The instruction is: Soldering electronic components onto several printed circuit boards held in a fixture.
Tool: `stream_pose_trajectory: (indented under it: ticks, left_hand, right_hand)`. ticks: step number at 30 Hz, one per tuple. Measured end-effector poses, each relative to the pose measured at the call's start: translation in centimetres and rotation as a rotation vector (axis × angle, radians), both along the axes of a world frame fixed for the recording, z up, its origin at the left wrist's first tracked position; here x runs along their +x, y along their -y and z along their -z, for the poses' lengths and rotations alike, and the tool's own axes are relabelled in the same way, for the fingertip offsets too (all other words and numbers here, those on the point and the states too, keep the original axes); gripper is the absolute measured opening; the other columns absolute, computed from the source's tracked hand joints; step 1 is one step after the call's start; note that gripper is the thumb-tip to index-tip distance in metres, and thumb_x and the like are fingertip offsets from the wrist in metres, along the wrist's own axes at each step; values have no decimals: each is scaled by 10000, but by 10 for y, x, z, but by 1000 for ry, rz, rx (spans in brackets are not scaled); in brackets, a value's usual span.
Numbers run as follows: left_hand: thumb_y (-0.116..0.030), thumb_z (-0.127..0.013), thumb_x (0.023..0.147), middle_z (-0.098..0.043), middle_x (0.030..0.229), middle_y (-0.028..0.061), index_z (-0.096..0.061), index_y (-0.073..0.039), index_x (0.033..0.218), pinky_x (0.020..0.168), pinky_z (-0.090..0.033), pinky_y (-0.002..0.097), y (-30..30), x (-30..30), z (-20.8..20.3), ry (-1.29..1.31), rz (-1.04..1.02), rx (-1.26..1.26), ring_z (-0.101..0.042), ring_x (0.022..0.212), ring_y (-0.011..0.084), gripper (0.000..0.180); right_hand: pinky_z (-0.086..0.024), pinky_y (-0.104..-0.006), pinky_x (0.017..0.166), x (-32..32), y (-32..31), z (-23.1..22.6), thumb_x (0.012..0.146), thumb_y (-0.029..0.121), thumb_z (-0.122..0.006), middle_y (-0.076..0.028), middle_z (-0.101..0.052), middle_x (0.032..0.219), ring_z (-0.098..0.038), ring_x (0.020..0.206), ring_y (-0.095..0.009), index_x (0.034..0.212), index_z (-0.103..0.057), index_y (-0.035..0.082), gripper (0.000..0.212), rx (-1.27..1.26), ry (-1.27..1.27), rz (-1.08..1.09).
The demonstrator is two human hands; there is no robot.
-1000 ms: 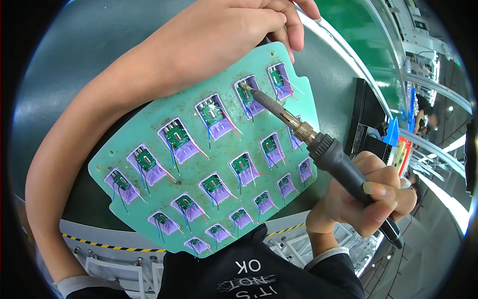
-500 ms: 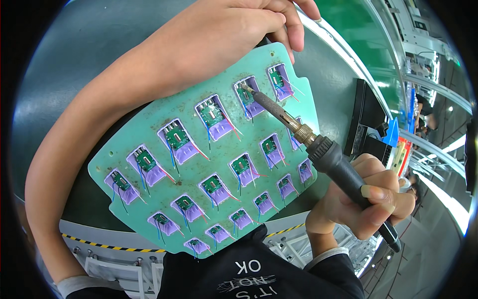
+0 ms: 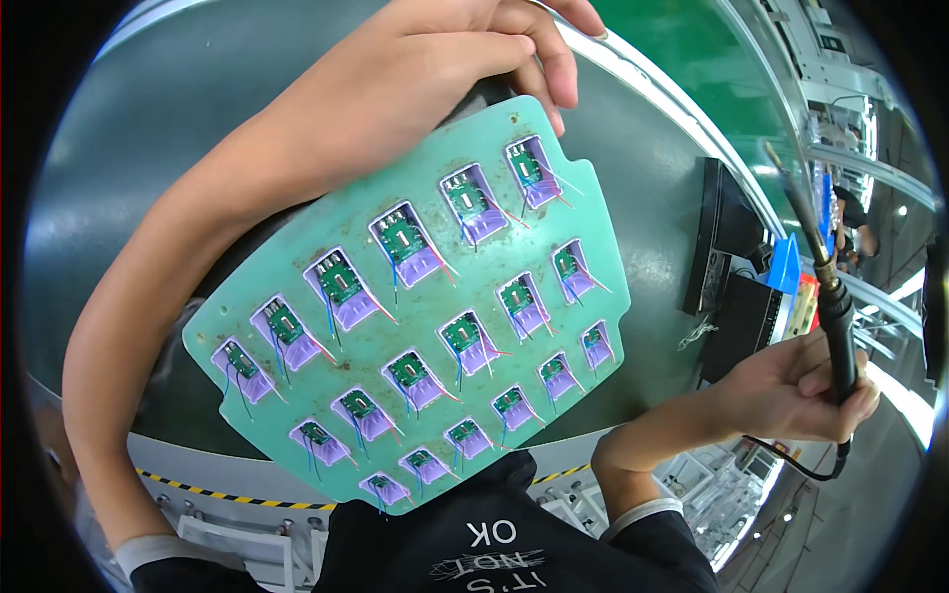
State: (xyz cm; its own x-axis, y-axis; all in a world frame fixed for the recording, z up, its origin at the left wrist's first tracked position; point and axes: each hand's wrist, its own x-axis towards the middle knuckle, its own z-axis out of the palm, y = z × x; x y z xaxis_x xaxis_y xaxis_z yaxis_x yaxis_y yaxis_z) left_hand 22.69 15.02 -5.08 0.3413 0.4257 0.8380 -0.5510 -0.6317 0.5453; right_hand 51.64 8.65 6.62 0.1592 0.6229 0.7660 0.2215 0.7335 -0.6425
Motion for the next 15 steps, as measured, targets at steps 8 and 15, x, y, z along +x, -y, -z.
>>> stream_pose_trajectory:
  ticks: [8,15]
  left_hand:
    - [-42,-441,989,-613,1011,109,-451,49,1271,892,-489,286,-18,-2,22,69,96,-14,-624,989,167,297]
    - [-72,-499,988,-653,1029,88,-511,25,1268,927,-454,287,-20,-3,28,-14,18,90,-599,1002,147,296]
  right_hand:
    - [-165,-188,413,26,-13,8,954,265,-468,10,-370,590,-226,422,-44,729,-449,86,288,-79,-100,-49]
    - [-147,-198,400,30,-12,20,915,263,-513,0,-368,541,-194,390,-42,754,-493,87,239,-117,-47,-35]
